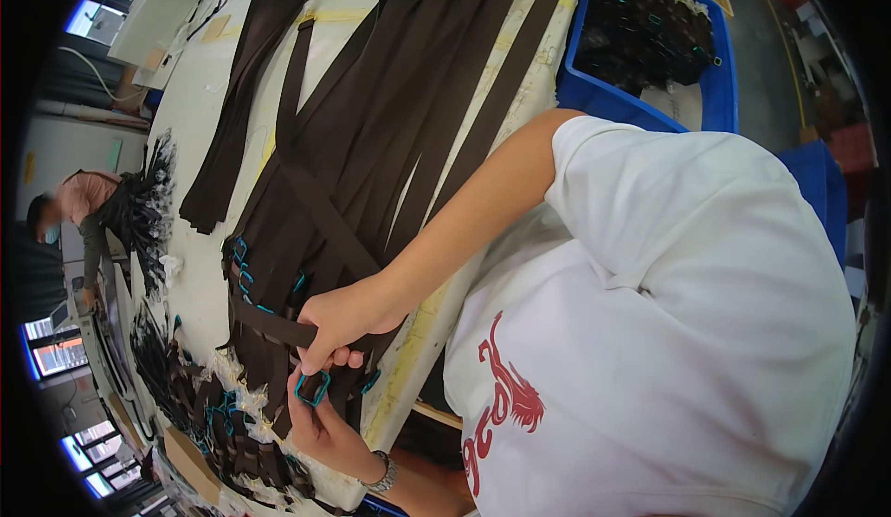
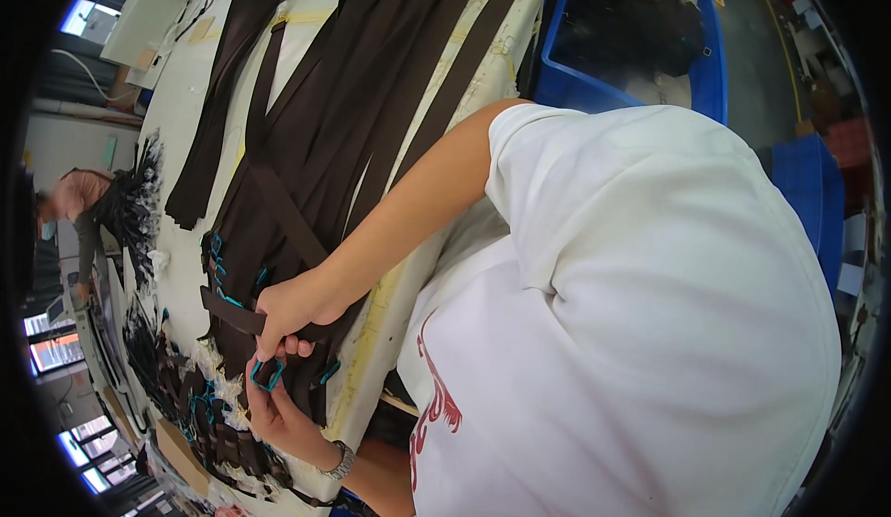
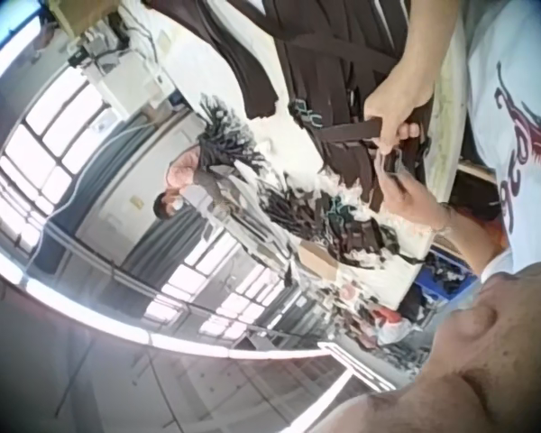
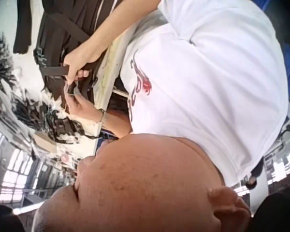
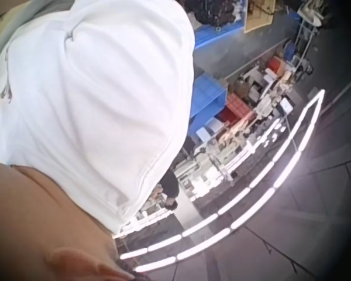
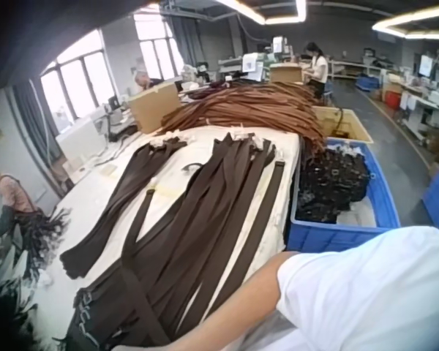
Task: The person assembles brown leather belts by threading the strap through a teal metal buckle and securing it with a small metal pin. They handle the belts one at a time, repeating the threading and pinning process for multiple units on a workbench.
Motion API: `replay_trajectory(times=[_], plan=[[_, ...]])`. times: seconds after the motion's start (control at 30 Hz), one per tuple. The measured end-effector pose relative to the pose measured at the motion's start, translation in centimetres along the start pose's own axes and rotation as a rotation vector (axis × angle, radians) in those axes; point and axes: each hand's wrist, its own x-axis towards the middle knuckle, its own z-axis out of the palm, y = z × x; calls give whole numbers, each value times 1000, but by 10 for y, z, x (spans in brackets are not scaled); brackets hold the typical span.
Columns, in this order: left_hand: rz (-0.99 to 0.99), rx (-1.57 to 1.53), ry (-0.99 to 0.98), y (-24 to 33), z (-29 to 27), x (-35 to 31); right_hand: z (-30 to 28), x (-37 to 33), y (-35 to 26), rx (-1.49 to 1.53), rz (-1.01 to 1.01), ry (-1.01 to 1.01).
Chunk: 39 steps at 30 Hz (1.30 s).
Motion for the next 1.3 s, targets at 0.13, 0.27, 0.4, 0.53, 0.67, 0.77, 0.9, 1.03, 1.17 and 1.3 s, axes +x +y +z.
replay_trajectory(times=[0.13,0.27,0.4,0.53,0.67,0.77,0.9,1.03,1.17,1.3], plan=[[122,403,237,-14,11,-16,1,-3,3,199,131,-46],[99,452,338,-3,41,-22,15,-13,7,204,151,-66],[62,426,337,5,49,-28,15,-14,9,133,97,54],[-23,314,344,12,51,-34,19,-18,4,29,99,100],[159,303,246,47,36,-13,13,-25,-15,-231,62,125],[191,457,87,48,20,-16,16,-31,-19,-415,41,152],[59,365,53,57,19,-17,16,-32,-19,-650,-115,131],[118,228,156,39,34,-25,15,-42,-23,-723,-123,80],[-67,-7,178,33,25,-35,24,-64,-57,-619,150,22],[-143,-247,209,35,14,-44,5,-66,-51,-541,51,-185]])
